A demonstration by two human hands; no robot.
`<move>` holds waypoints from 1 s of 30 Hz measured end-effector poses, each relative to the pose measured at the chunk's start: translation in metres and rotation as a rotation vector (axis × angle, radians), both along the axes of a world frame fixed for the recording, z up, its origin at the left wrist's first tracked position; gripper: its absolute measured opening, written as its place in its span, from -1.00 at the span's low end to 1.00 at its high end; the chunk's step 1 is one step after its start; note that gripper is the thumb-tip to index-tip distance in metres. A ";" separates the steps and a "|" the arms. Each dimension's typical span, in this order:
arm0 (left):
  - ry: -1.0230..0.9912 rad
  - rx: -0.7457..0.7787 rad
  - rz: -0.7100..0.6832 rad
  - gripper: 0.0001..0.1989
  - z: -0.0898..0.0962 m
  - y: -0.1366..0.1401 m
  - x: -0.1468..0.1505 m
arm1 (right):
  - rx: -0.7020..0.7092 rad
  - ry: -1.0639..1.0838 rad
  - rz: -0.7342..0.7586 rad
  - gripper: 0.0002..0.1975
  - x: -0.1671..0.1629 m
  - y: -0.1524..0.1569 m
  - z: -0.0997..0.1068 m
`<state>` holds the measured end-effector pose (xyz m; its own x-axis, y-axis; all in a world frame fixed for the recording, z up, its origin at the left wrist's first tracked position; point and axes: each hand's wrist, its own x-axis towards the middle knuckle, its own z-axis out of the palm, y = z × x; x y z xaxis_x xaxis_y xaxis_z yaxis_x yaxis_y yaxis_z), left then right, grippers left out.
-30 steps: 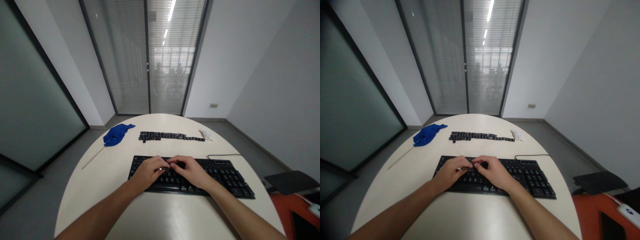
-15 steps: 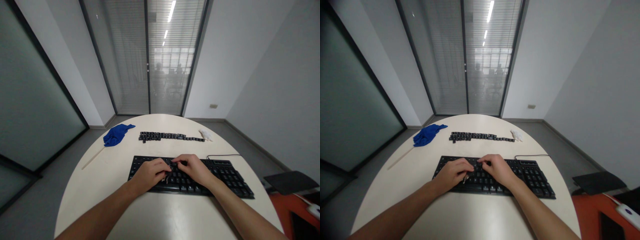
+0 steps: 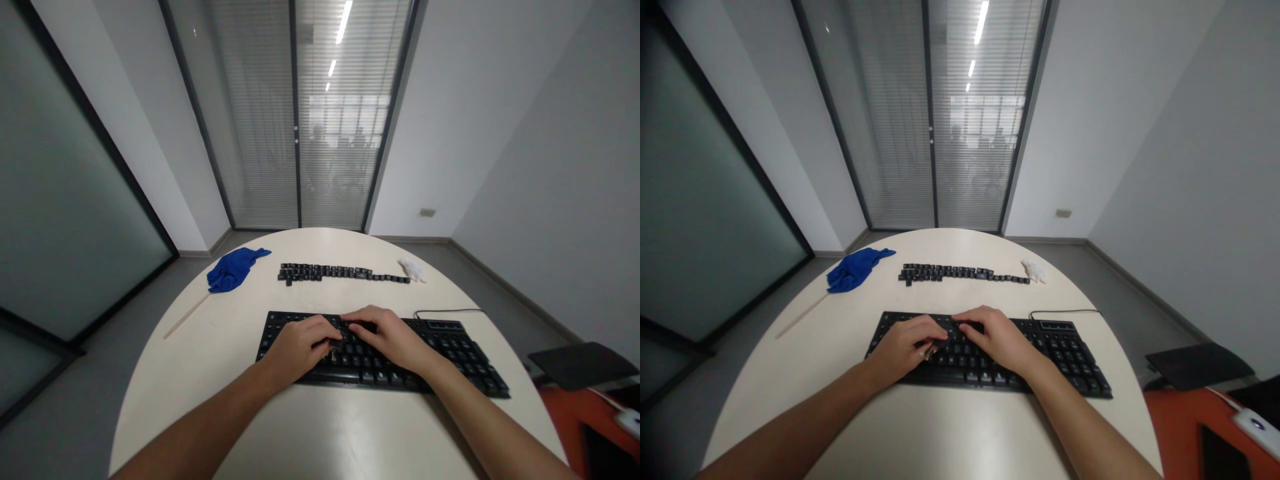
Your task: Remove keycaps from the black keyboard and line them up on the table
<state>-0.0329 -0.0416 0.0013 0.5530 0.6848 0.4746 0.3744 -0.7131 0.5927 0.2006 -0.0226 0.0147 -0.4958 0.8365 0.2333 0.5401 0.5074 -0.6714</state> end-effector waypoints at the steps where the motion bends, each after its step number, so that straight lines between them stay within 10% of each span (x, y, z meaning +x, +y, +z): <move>1: 0.000 0.003 0.001 -0.73 0.000 0.000 0.000 | 0.024 -0.013 -0.006 -0.74 0.000 0.000 0.000; 10: -0.008 -0.016 0.000 -0.74 0.002 0.000 0.001 | 0.164 -0.166 -0.112 -0.71 0.002 0.006 -0.011; 30: 0.013 -0.084 0.016 -0.71 0.004 -0.002 0.000 | -0.020 -0.149 -0.116 -0.77 -0.010 0.037 -0.005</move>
